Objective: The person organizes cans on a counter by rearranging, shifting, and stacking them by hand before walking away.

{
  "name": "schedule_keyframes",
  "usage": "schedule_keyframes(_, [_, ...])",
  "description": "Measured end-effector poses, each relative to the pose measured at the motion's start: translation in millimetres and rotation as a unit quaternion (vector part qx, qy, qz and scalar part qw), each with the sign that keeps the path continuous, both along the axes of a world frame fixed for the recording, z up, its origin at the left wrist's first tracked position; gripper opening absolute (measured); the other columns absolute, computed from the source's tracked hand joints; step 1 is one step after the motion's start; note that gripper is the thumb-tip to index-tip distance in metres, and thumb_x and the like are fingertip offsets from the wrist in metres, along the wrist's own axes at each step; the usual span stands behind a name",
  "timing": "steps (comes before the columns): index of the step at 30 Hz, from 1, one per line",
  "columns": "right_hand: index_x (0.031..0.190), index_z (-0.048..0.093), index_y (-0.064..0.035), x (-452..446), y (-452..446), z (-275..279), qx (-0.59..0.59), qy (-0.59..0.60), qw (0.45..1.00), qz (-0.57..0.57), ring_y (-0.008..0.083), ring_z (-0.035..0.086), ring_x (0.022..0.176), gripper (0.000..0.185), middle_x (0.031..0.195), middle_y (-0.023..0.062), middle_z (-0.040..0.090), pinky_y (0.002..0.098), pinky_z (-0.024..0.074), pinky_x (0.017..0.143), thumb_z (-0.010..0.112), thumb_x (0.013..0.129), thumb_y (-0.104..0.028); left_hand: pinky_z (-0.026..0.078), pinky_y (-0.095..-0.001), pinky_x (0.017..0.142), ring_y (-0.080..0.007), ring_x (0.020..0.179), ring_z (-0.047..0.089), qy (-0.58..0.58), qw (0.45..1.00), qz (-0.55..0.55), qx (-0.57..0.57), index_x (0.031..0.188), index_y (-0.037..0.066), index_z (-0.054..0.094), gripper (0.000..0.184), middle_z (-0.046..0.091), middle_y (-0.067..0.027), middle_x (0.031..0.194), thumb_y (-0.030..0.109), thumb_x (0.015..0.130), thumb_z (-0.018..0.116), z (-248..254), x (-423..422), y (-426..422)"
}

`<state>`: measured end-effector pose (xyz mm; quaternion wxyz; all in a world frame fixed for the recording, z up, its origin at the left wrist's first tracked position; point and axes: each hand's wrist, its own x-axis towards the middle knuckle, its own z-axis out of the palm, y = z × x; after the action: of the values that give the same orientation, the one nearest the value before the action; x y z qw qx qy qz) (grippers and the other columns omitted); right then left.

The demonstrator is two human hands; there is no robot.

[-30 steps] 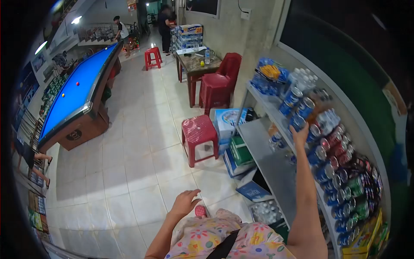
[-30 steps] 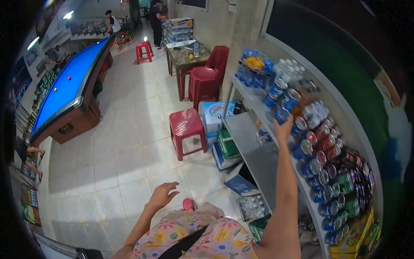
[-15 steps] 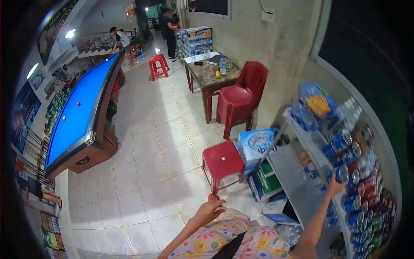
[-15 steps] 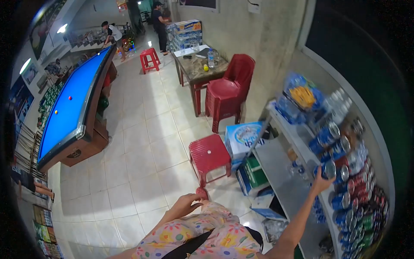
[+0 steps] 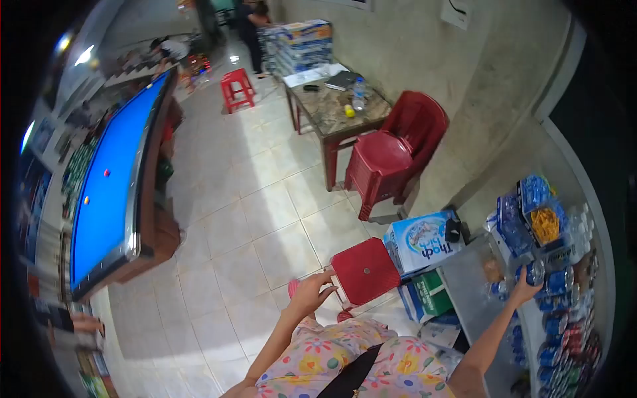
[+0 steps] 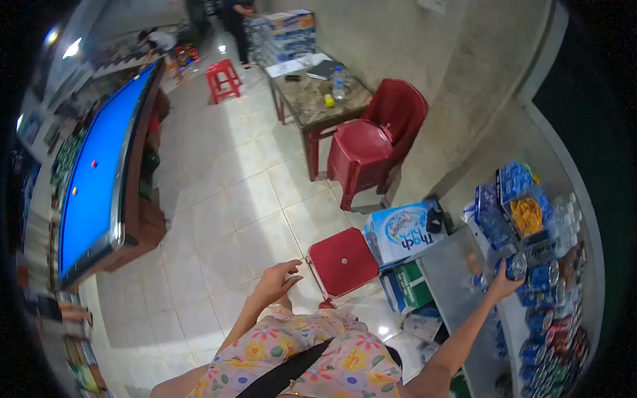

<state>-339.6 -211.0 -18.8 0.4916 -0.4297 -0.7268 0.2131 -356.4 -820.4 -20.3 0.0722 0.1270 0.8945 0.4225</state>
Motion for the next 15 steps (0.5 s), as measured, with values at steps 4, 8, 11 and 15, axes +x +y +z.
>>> schedule_keyframes(4, [0.134, 0.035, 0.0125, -3.2, -17.2, 3.7, -0.046, -0.063, 0.994, -0.070, 0.0411, 0.050, 0.119, 0.110, 0.129, 0.0306, 0.049, 0.0425, 0.0397, 0.100, 0.077, 0.064, -0.061, 0.050, -0.0385, 0.073, -0.0307, 0.086, 0.064, -0.016, 0.997, -0.079, 0.004, 0.119, 0.007, 0.058, 0.040, 0.066, -0.0151, 0.093, 0.016, 0.081, 0.070, -32.0, -61.9, -47.2])
schedule_keyframes(8, [0.134, 0.036, 0.0101, 15.1, -53.0, -55.2, 0.138, -0.163, 0.969, -0.121, 0.0444, 0.048, 0.118, 0.082, 0.128, 0.0320, 0.048, 0.0449, 0.0368, 0.101, 0.069, 0.080, -0.041, 0.051, -0.0378, 0.070, -0.0296, 0.081, 0.065, 0.012, 0.993, -0.117, 0.006, 0.115, 0.004, 0.059, 0.036, 0.066, -0.0146, 0.088, 0.011, 0.080, 0.070, -36.5, -137.6, -110.1])
schedule_keyframes(11, [0.128, 0.041, 0.0129, -13.5, -180.4, -97.4, 0.191, -0.252, 0.943, -0.106, 0.0431, 0.048, 0.117, 0.065, 0.123, 0.0321, 0.051, 0.0428, 0.0343, 0.103, 0.067, 0.084, -0.027, 0.051, -0.0375, 0.070, -0.0304, 0.080, 0.065, 0.055, 0.991, -0.119, -0.011, 0.114, 0.004, 0.060, 0.036, 0.066, -0.0153, 0.088, 0.010, 0.080, 0.071, -31.9, -202.0, -154.4])
schedule_keyframes(15, [0.122, 0.052, 0.0021, -5.8, -308.5, -305.7, -0.163, -0.463, 0.818, 0.300, 0.0411, 0.056, 0.105, 0.046, 0.123, 0.0271, 0.054, 0.0429, 0.0443, 0.090, 0.060, 0.080, -0.013, 0.050, -0.0339, 0.068, -0.0239, 0.077, 0.065, 0.045, 0.991, -0.118, -0.036, 0.109, 0.003, 0.063, 0.030, 0.067, -0.0147, 0.089, 0.009, 0.081, 0.071, -33.8, -295.9, -196.9])
